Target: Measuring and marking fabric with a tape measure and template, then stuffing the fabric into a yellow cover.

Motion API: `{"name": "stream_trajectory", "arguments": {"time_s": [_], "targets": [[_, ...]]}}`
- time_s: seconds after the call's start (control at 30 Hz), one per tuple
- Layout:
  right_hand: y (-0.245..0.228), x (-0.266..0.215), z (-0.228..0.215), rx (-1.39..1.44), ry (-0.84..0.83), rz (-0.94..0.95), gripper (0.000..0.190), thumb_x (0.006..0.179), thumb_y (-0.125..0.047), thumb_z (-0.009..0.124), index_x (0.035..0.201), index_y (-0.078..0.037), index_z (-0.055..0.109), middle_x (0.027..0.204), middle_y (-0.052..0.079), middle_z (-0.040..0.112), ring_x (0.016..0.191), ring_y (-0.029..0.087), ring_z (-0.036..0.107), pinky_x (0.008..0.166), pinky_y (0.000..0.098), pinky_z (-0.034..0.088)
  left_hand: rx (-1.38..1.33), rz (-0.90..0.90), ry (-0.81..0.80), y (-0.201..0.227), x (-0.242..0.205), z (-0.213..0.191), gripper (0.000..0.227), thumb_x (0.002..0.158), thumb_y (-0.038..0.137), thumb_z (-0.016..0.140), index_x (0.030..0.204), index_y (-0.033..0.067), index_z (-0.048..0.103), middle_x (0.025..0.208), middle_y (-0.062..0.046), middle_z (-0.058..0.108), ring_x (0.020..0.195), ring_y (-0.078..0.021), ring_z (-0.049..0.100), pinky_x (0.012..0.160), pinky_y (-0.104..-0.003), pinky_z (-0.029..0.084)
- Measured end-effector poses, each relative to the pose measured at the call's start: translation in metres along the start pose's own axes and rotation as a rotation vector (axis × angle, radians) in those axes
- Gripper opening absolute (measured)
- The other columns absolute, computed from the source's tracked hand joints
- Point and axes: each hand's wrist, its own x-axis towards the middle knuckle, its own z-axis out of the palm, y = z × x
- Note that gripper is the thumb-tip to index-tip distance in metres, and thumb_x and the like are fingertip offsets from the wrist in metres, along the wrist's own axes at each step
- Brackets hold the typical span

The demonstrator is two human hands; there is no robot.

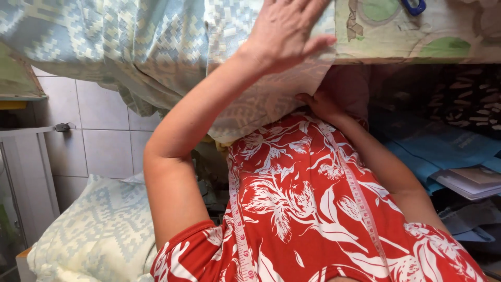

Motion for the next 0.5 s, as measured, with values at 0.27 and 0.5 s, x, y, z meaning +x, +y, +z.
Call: {"name": "stream_trajectory", "arguments": {"time_s": [0.27, 0.5], "targets": [[-0.092, -0.090, -0.058, -0.468, -0.148, 0.107, 0.061, 0.094, -0.057, 0.056, 0.135, -0.013, 0.055, 0.133, 0.022, 0.064, 0.115, 0.044, 0.063, 0.089, 0.0507, 0.050, -0.059, 0.156, -0.366, 0.052, -0.034, -0.058, 0.090, 0.109, 0.076, 0.039, 0.168, 0.0130, 0.013, 0.172, -0.019, 0.008, 0.157, -0.0422, 0.002, 0.125, -0.064, -0.001], [-0.041, -0.086, -0.053, -0.435, -0.218, -0.164, 0.038, 0.098, -0.037, 0.060, 0.132, -0.021, 0.067, 0.131, 0.006, 0.072, 0.114, 0.024, 0.070, 0.090, 0.0364, 0.051, -0.158, 0.285, -0.102, 0.069, -0.059, -0.026, 0.078, 0.112, 0.057, 0.072, 0.161, 0.0067, 0.039, 0.166, -0.021, 0.025, 0.155, -0.0423, 0.020, 0.129, -0.061, 0.014]]}}
